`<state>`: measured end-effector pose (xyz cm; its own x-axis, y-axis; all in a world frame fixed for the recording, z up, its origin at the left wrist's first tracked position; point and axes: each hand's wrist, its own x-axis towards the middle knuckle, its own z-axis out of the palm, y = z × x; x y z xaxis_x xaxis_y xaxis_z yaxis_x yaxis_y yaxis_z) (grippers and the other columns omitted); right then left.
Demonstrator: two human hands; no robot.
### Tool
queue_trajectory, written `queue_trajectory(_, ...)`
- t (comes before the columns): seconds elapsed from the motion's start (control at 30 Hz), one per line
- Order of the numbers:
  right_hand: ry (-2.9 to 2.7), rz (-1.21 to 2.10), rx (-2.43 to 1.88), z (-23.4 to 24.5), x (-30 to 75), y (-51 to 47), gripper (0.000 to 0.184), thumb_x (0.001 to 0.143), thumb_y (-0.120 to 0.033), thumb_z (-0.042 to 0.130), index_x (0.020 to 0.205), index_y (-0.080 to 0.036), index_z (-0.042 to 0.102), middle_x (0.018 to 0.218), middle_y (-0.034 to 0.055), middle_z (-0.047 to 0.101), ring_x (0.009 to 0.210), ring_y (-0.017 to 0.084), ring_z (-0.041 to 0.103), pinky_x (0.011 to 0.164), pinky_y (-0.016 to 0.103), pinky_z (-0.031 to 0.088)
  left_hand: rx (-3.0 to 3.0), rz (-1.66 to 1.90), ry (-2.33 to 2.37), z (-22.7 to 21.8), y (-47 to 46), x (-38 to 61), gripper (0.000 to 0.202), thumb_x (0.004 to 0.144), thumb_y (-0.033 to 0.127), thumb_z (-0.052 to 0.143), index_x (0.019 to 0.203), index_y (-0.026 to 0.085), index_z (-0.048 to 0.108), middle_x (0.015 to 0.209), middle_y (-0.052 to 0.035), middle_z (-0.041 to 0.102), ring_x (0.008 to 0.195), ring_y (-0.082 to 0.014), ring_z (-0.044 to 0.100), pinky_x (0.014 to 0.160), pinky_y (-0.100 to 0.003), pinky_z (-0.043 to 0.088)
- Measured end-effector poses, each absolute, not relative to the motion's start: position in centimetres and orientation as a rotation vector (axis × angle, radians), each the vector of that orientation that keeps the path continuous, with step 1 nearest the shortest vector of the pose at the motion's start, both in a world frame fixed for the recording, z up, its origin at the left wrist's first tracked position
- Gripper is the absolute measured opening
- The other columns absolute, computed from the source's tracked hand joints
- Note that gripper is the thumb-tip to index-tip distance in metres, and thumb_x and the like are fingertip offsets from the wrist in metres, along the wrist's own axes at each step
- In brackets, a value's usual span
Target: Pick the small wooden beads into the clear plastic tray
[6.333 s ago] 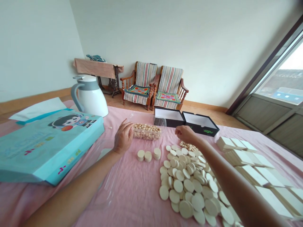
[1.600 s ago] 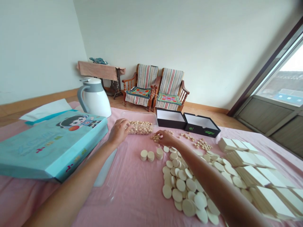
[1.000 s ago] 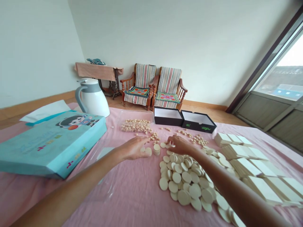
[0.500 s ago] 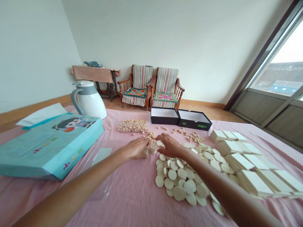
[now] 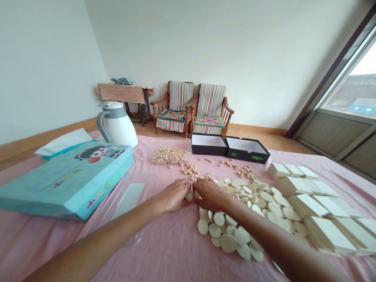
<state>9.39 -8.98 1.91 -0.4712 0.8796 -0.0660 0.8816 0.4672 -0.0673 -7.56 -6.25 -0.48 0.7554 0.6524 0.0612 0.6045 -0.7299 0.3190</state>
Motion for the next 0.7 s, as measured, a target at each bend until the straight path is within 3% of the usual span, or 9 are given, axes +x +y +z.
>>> queue_trajectory(0.2,2.661,-0.229,1.543,3.4,9.7,-12.1,0.027,0.074,-0.023,0.058,0.097,-0.01,0.062,0.102,0.015,0.062,0.098,0.026,0.057,0.088,0.042,0.042,2.607,0.138,0.983,0.9,-9.9,-7.0,0.023,0.076,0.03,0.063,0.092,0.016,0.055,0.097,-0.0078,0.057,0.093,-0.0234,0.055,0.08,-0.032,0.045)
queue_trajectory(0.3,2.764,-0.533,1.434,4.5,12.4,-11.8,0.049,0.073,-0.037,0.064,0.117,-0.016,0.056,0.117,0.0127,0.057,0.108,0.025,0.053,0.092,0.04,0.041,2.621,-0.026,0.953,2.9,-9.5,-7.6,0.043,0.069,0.046,0.07,0.098,0.016,0.057,0.102,-0.0088,0.059,0.097,-0.0264,0.055,0.081,-0.034,0.045)
queue_trajectory(0.37,2.817,-0.577,1.621,4.8,15.8,-10.4,0.048,0.078,-0.039,0.06,0.122,-0.02,0.054,0.12,0.0103,0.056,0.105,0.021,0.055,0.091,0.035,0.043,2.636,-0.017,0.888,4.2,-8.1,-7.7,0.052,0.072,0.05,0.067,0.111,0.018,0.055,0.111,-0.009,0.059,0.103,-0.0265,0.055,0.086,-0.034,0.043)
queue_trajectory(0.47,2.542,-0.425,2.132,4.6,22.4,-7.2,0.04,0.081,-0.029,0.058,0.119,-0.017,0.056,0.112,0.0115,0.061,0.098,0.02,0.059,0.083,0.03,0.046,2.669,0.072,0.744,4.9,-4.8,-6.7,0.031,0.086,0.037,0.052,0.112,0.021,0.057,0.112,-0.0057,0.062,0.101,-0.0217,0.057,0.085,-0.031,0.043)
queue_trajectory(0.53,2.182,-0.309,2.311,4.1,26.4,-5.2,0.043,0.076,-0.026,0.062,0.118,-0.017,0.057,0.113,0.0117,0.062,0.102,0.023,0.058,0.085,0.03,0.044,2.716,0.153,0.732,4.3,-2.4,-5.3,0.025,0.087,0.026,0.048,0.108,0.02,0.06,0.106,-0.0062,0.064,0.099,-0.0212,0.058,0.087,-0.032,0.043)
queue_trajectory(0.6,2.007,-0.298,2.385,3.4,29.4,-3.7,0.05,0.067,-0.022,0.07,0.115,-0.013,0.06,0.109,0.0151,0.062,0.103,0.028,0.057,0.083,0.033,0.045,2.766,0.2,0.691,3.1,-0.2,-3.7,0.027,0.085,0.018,0.047,0.108,0.02,0.061,0.108,-0.0066,0.064,0.103,-0.0211,0.057,0.091,-0.033,0.042)
queue_trajectory(0.7,1.849,-0.372,2.432,2.3,31.6,-2.4,0.066,0.054,-0.021,0.079,0.116,-0.013,0.059,0.102,0.0126,0.065,0.094,0.027,0.061,0.075,0.032,0.049,2.822,0.199,0.589,1.0,2.4,-1.6,0.037,0.078,0.007,0.048,0.109,0.022,0.06,0.118,-0.0054,0.06,0.114,-0.0203,0.051,0.1,-0.033,0.038)
